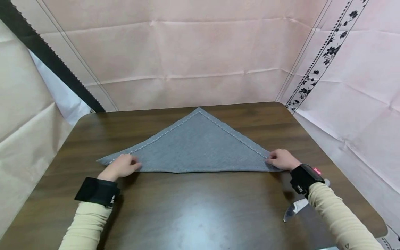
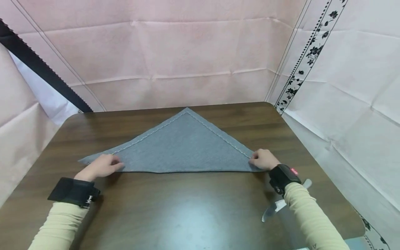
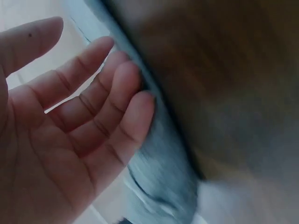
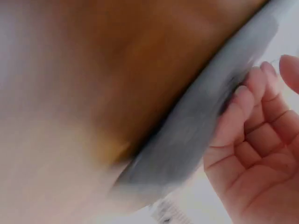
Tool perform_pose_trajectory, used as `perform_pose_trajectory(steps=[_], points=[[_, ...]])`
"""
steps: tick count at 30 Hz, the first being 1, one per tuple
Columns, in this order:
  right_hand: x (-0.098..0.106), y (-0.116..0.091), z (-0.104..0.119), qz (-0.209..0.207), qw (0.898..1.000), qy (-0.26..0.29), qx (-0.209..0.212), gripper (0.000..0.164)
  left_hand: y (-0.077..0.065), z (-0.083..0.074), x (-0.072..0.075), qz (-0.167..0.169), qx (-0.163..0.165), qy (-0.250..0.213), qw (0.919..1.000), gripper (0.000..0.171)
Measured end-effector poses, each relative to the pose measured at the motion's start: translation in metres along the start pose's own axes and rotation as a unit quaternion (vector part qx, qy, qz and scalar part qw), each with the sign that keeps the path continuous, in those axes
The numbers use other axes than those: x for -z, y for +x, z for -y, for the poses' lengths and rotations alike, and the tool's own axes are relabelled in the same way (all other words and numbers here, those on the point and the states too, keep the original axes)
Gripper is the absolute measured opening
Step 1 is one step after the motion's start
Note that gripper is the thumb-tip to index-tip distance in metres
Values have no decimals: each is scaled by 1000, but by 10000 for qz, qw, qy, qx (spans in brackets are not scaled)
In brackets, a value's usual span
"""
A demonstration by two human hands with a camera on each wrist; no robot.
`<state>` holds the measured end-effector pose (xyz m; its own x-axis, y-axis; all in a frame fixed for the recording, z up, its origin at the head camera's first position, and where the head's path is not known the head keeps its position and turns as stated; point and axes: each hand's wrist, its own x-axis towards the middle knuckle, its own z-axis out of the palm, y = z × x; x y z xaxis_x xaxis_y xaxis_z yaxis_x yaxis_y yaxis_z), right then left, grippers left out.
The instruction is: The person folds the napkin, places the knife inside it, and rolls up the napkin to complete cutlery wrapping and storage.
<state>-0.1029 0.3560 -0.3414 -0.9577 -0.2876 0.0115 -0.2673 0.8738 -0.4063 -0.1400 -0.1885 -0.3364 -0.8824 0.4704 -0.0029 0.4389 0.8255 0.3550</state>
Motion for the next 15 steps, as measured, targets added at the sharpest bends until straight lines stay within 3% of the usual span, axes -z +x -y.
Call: perform_pose_trajectory(steps=[7, 12, 15], points=[[9, -8, -27, 640, 9971, 119, -399, 29, -10, 30, 7, 22, 356, -340, 9988, 23], [8, -7, -25, 926, 9952, 118, -302, 37, -13, 36, 14, 451, 885, -839, 9915, 20], [5, -7, -23, 1020, 9944, 110, -240, 38, -17, 35, 16, 749, 1086, -877, 9874, 20]])
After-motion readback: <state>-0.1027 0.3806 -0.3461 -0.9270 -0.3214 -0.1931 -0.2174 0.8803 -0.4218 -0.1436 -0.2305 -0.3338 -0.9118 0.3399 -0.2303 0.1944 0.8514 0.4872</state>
